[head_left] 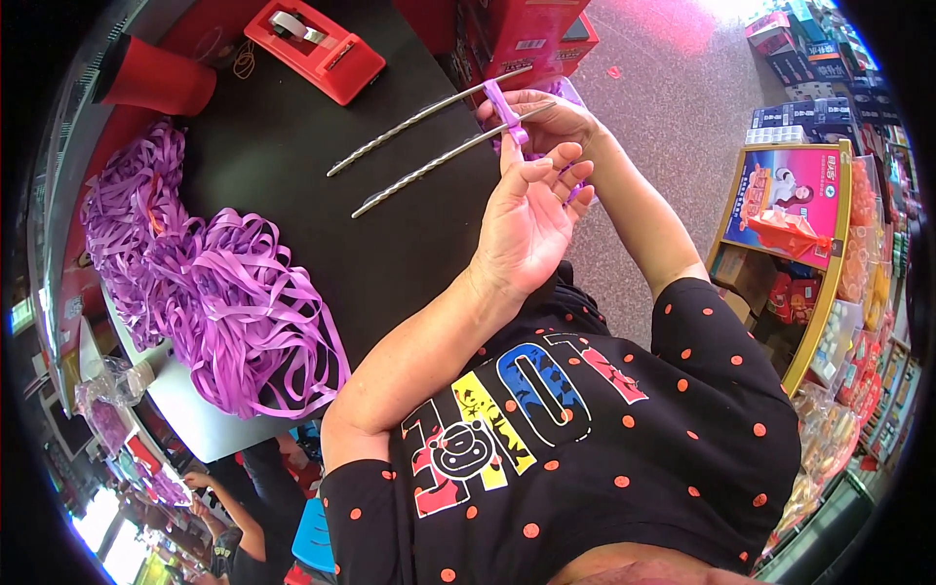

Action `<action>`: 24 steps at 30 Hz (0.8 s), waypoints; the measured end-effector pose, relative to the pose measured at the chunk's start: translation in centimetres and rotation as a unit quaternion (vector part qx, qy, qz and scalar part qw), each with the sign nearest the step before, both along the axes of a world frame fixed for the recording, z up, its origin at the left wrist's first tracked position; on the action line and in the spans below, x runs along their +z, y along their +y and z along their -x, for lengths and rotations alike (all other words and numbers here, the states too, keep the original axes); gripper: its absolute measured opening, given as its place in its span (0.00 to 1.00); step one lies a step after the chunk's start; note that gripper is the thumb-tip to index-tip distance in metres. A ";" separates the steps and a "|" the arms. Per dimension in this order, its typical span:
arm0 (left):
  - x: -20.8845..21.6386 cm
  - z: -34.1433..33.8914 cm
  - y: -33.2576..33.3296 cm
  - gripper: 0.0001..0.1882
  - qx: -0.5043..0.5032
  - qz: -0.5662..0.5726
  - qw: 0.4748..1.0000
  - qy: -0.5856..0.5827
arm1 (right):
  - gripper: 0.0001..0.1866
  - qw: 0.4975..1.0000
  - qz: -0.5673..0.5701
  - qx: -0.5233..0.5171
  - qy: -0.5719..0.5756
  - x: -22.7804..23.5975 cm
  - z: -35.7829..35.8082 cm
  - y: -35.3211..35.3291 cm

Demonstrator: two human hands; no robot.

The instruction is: Braiding purple ribbons around two metal rods at a workbench.

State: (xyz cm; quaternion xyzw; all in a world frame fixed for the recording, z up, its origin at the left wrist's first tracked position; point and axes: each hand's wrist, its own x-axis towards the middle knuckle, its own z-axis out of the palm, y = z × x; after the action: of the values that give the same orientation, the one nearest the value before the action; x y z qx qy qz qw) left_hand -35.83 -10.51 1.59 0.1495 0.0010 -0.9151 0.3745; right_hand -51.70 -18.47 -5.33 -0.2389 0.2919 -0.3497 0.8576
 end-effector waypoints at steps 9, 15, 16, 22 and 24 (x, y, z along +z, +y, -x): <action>-0.1 0.1 0.0 0.37 -0.001 -0.001 1.000 0.003 | 0.12 0.997 -0.044 -0.008 -0.069 0.9 0.3 0.1; -0.3 0.0 0.1 0.29 0.011 -0.009 1.000 0.009 | 0.12 0.994 -0.065 -0.015 -0.087 1.3 1.1 -0.1; -0.3 0.0 0.1 0.29 0.009 -0.009 1.000 0.009 | 0.11 0.995 -0.057 -0.019 -0.078 1.5 1.1 -0.1; -0.2 0.3 0.3 0.31 0.016 -0.004 1.000 -0.027 | 0.09 1.000 -0.018 -0.005 0.021 1.2 2.1 -1.0; -0.1 0.4 0.3 0.31 0.031 0.008 0.998 -0.049 | 0.09 0.998 -0.010 -0.002 0.054 2.4 1.3 -0.9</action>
State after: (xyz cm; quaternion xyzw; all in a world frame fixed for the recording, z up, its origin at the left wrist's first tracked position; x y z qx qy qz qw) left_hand -36.19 -10.17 1.50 0.1909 -0.0202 -0.8946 0.4035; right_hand -53.03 -19.33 -2.89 -0.2485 0.3420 -0.3352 0.8420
